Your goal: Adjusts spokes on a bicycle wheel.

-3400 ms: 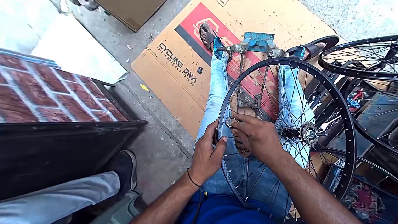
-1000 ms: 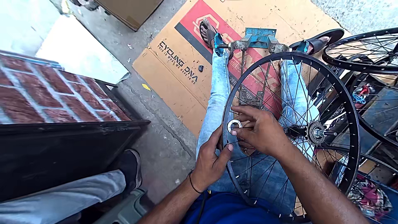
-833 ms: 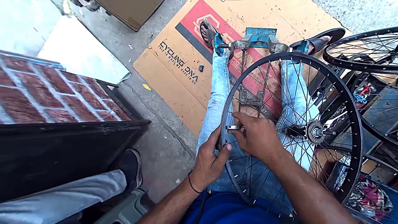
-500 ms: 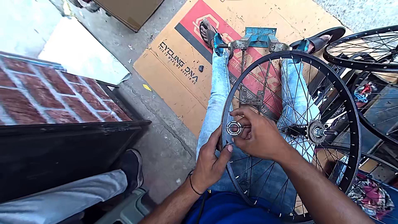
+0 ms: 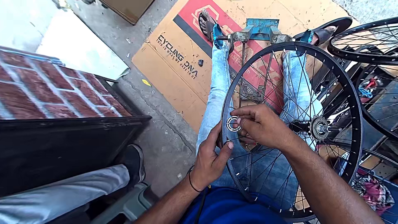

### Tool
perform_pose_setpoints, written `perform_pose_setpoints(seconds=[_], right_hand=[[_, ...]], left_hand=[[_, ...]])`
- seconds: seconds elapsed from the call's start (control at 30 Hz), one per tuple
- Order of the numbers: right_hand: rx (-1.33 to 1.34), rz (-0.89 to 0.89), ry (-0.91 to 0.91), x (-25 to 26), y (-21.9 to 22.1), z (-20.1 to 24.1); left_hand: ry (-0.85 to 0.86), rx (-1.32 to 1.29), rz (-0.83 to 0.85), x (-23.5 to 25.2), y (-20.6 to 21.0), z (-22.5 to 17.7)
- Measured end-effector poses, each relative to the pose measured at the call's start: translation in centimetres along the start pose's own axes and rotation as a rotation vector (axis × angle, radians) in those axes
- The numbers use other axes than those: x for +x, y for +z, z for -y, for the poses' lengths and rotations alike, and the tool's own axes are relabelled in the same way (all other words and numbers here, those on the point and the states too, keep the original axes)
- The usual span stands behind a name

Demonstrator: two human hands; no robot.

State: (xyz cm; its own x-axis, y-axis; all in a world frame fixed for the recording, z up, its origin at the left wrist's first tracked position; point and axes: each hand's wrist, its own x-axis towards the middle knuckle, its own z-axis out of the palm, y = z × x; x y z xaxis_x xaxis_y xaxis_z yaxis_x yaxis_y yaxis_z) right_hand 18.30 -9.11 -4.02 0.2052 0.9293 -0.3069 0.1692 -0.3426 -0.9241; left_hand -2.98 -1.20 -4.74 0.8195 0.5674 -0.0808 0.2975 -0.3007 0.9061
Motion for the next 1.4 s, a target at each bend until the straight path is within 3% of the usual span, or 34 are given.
perform_pose_setpoints(seconds=[0.2,0.43,0.6,0.77,0.93,1.03,1.1,1.4], right_hand=[[-0.087,0.091,0.108,0.9,-0.8,1.2],[0.024,0.115,-0.018,0.0,-0.7,0.3],[-0.303,0.034,-0.112,-0.8,-0.1,1.0],[-0.412,0.156,-0.209,-0.6,-0.2,0.3],[-0.480,-0.012,-0.264,-1.1,1.0,-0.1],[-0.408,-0.158,-0.218,-1.2,1.7,0.1],[-0.337,-0.252,-0.303,-1.3,2.1,-0.7],[-0.583,-0.344,-0.469,-1.9,2.6,-1.0]], left_hand=[[0.004,0.020,0.007,0.0,-0.1,-0.1],[0.007,0.006,0.002,0.0,-0.1,0.1],[-0.001,0.013,-0.002,0.0,-0.1,0.2],[-0.003,0.001,0.017,-0.8,-0.2,0.5],[-0.005,-0.015,-0.010,-0.6,0.0,0.4],[0.004,-0.015,-0.029,-0.1,-0.1,0.0],[0.003,-0.042,-0.053,0.4,-0.3,-0.2],[0.035,-0.018,-0.052,2.0,-1.1,-0.6]])
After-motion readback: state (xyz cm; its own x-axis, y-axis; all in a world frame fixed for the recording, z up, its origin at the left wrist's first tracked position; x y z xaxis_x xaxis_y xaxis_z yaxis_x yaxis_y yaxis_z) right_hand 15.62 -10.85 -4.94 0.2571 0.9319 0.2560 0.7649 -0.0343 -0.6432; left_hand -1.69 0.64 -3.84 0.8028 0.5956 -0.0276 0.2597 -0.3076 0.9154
